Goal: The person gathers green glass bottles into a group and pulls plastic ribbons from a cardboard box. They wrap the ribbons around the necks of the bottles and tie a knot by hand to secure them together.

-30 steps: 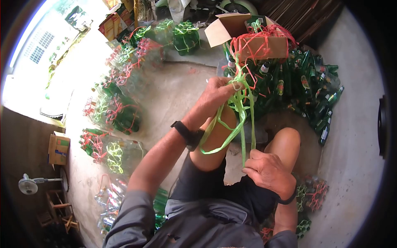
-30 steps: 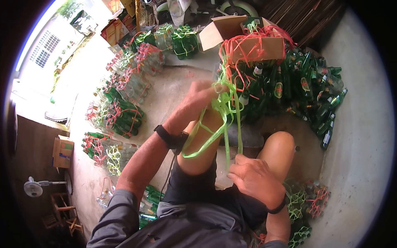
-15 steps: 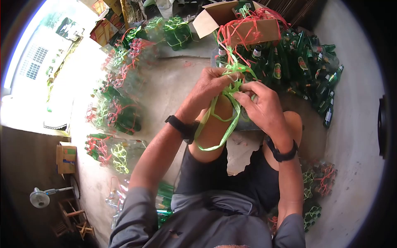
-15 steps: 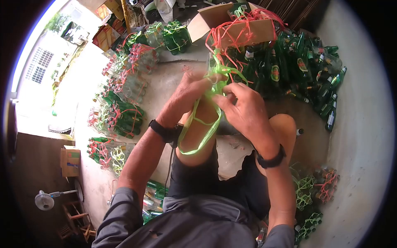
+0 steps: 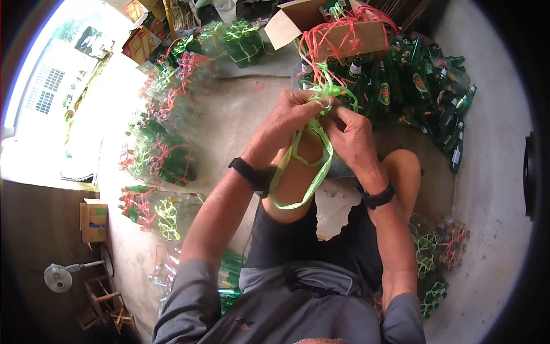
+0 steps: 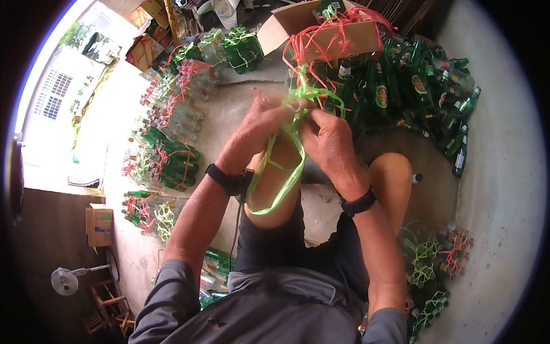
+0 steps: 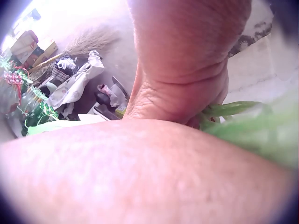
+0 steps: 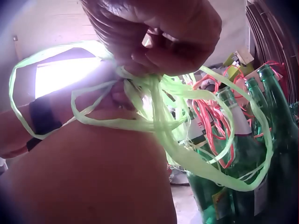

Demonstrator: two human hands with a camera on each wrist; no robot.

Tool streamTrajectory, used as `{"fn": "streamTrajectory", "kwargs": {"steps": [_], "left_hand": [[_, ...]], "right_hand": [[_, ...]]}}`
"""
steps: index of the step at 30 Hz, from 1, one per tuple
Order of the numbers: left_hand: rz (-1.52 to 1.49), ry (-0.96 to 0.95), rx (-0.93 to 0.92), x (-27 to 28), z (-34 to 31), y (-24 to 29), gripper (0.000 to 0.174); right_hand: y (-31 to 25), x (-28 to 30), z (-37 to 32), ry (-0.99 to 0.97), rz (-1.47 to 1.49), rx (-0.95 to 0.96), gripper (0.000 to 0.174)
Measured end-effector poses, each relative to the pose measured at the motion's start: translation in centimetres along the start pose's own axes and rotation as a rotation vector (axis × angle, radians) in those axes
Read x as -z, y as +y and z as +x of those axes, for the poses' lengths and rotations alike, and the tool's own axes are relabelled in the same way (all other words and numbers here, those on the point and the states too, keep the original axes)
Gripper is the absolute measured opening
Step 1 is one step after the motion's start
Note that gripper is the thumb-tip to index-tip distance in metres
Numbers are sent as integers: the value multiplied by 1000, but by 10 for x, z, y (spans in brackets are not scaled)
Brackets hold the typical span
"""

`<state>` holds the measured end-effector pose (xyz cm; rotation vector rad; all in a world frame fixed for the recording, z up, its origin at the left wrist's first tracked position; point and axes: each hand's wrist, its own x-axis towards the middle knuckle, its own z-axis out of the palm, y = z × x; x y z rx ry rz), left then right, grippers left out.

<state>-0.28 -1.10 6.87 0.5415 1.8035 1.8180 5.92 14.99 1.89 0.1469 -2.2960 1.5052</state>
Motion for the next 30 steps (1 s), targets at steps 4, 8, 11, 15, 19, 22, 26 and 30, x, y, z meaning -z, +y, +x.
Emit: {"fn": "streamTrajectory", "kwargs": {"steps": [4, 8, 11, 15, 19, 22, 26, 30], "left_hand": [[-81, 0, -60, 1, 0, -4, 31], [-64, 21, -29, 3, 2, -5, 30], [-81, 41, -24, -1, -1, 1, 30], [-49, 52, -7, 0, 4, -2, 30], [-57, 56, -27, 1, 4, -2, 29], [-54, 55, -59, -3, 5, -4, 31], [-67, 58, -73, 1, 6, -13, 32], [-11, 58, -70, 2, 4, -10, 33]], "right_hand": [[-20, 6, -11, -39, -139, 92, 10], [-42, 21, -33, -202, -241, 117, 8], [-59, 37, -52, -329, -195, 70, 13], [-75, 49, -73, -461, -134, 28, 13], [-72, 59, -88, -465, 12, -63, 12], [-72, 70, -94, -444, 172, -174, 13], [-67, 85, -103, -374, 289, -187, 16], [-67, 101, -116, -291, 383, -291, 14]]}}
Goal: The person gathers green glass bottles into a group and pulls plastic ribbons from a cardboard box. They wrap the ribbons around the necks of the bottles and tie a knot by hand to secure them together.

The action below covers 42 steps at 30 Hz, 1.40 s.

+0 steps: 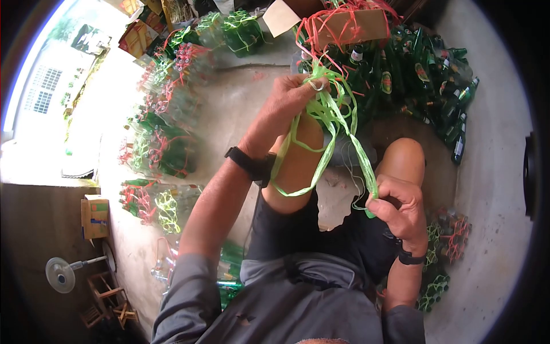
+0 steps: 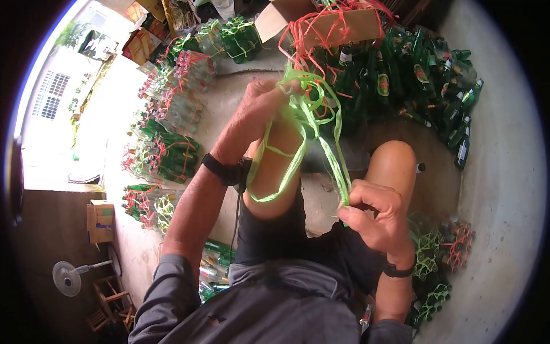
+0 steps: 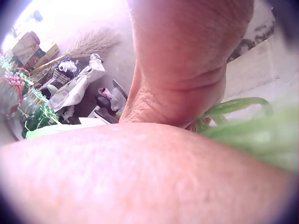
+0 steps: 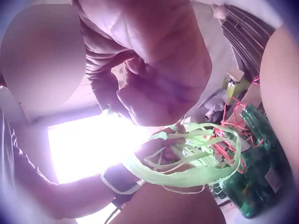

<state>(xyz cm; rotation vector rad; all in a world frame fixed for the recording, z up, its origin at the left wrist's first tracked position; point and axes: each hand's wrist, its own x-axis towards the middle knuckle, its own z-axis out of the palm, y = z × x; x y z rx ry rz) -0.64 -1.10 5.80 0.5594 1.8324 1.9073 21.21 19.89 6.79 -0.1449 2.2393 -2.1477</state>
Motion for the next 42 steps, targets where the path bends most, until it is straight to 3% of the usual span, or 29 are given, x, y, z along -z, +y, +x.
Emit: {"fn": "streamTrajectory", "kwargs": {"steps": [6, 13, 18, 23, 32, 38, 42], "left_hand": [[-123, 9, 54, -2, 0, 4, 28], [-86, 39, 29, 0, 2, -3, 28], [-85, 62, 6, -2, 2, -5, 30], [-99, 48, -13, 3, 0, -6, 31], [96, 63, 28, 16, -19, 5, 30], [153, 135, 103, 38, -57, 17, 25], [52, 239, -25, 53, -81, 26, 23]], "right_hand": [[-11, 11, -14, 34, 194, -104, 13], [12, 25, -30, 69, 377, -98, 16], [16, 33, -41, 113, 767, 14, 16], [20, 49, -58, 44, 904, 173, 16], [27, 71, -72, 84, 925, 317, 25], [18, 90, -72, 310, 862, 376, 27], [9, 112, -80, 484, 807, 483, 24]]}}
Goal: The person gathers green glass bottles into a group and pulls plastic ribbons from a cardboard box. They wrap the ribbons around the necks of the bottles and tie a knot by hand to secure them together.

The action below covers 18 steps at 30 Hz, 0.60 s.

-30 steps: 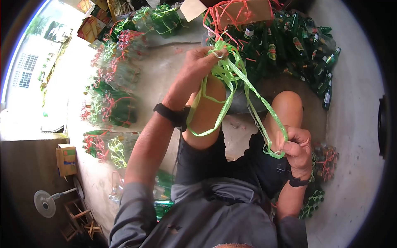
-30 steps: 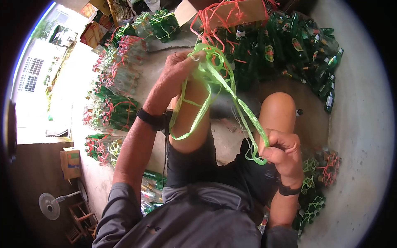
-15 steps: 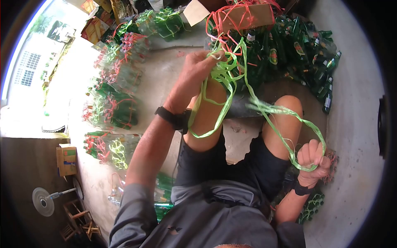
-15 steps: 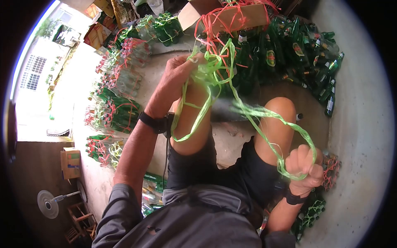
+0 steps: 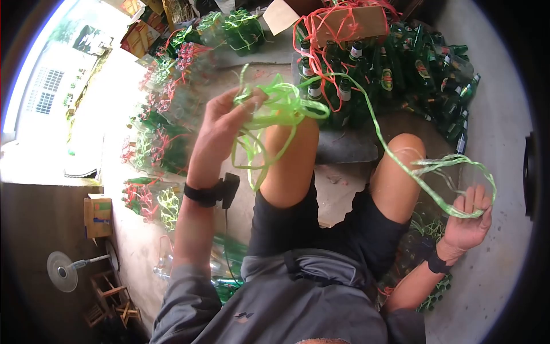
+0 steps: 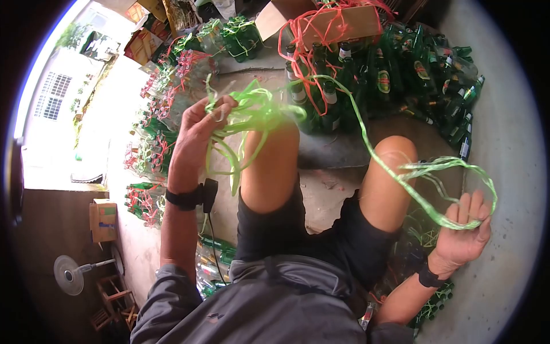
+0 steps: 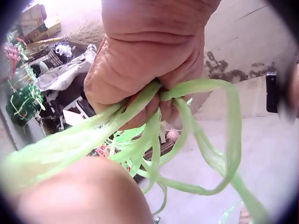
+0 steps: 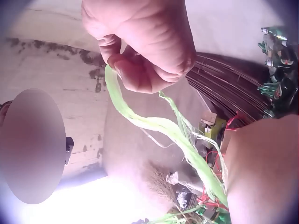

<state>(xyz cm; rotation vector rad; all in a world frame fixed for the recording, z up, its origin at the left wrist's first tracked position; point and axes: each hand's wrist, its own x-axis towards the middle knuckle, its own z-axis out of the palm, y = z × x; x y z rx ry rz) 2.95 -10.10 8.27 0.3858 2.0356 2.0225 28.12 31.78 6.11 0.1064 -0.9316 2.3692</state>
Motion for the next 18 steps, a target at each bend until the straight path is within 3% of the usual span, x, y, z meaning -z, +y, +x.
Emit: {"fn": "streamTrajectory", "kwargs": {"steps": [7, 11, 13, 14, 17, 18], "left_hand": [[-27, 322, -90, 42, -33, 26, 16], [-98, 297, -113, 69, -50, 26, 16], [-98, 348, -120, 62, -59, 31, 16], [-98, 397, -125, 58, -65, 32, 16], [-105, 472, -123, 56, -80, 30, 16], [-125, 480, -125, 57, -85, 29, 16]], "right_hand": [[-25, 4, 18, 37, -146, 97, 17], [-16, 4, 29, 105, -276, 89, 18], [-7, -1, 31, 235, -496, 22, 18], [-2, -2, 32, 231, -495, 19, 18], [21, -20, 38, 315, -971, -52, 19], [22, -17, 40, 311, -969, -53, 19]]}}
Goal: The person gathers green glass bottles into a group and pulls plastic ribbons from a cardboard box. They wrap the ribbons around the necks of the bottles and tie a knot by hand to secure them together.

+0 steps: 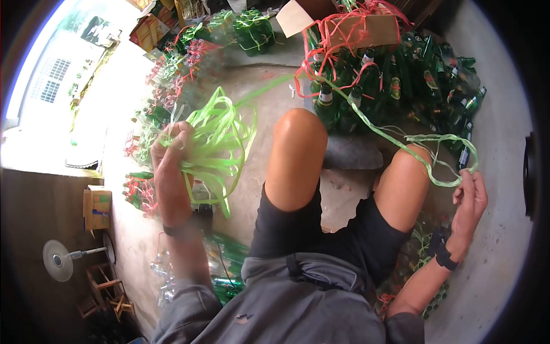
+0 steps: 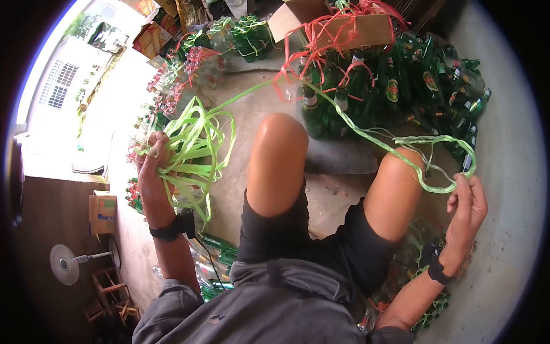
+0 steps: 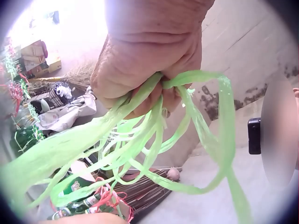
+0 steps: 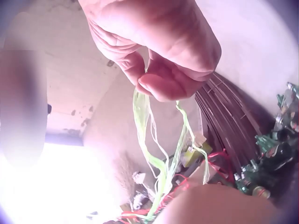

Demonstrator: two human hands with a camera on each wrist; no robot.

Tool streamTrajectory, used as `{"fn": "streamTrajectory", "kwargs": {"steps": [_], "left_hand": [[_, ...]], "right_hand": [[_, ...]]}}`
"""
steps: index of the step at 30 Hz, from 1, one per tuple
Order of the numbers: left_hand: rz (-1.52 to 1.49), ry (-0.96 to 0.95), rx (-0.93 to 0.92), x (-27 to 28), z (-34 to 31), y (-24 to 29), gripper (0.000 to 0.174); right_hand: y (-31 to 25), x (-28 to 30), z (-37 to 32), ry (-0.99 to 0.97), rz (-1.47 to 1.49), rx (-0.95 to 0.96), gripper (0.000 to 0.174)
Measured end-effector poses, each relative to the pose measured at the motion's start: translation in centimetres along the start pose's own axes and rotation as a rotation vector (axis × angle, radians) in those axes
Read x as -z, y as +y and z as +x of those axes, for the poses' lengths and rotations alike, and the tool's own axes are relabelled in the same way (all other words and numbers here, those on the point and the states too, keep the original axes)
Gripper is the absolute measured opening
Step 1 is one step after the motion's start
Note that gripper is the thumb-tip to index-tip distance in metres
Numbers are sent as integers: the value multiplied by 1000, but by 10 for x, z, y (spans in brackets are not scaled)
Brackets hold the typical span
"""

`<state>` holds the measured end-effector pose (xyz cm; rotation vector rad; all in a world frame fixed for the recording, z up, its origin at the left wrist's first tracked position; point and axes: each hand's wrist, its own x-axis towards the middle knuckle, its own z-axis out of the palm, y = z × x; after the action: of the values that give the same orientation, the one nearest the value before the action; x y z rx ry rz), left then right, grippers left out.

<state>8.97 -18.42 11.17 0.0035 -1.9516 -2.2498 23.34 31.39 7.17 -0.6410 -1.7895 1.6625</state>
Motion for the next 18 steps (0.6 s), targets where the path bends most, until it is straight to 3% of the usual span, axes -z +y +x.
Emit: {"fn": "streamTrajectory", "kwargs": {"steps": [2, 4, 7, 8, 10, 14, 16, 18], "left_hand": [[25, -42, 3, 9, -6, 5, 16], [4, -98, -31, 15, -9, 6, 17], [-2, -64, -65, 24, -15, 9, 18], [-5, -51, -84, 25, -16, 10, 19], [11, -27, -96, 24, -22, 15, 20], [39, 62, -109, 21, -31, 21, 18], [-100, -163, -134, 33, -32, 21, 20], [-67, -110, -119, 32, -41, 22, 21]], "right_hand": [[13, 6, 11, -224, -441, 3, 21], [18, -1, 22, -248, -471, 12, 20], [10, -23, 34, -358, -909, 202, 18], [1, -36, 36, -360, -910, 204, 18], [-14, -69, 40, -307, -936, 417, 14], [-30, -140, 53, -713, -442, 314, 16], [-24, -186, 57, -735, -435, 415, 26], [-14, -230, 64, -827, -325, 262, 29]]}}
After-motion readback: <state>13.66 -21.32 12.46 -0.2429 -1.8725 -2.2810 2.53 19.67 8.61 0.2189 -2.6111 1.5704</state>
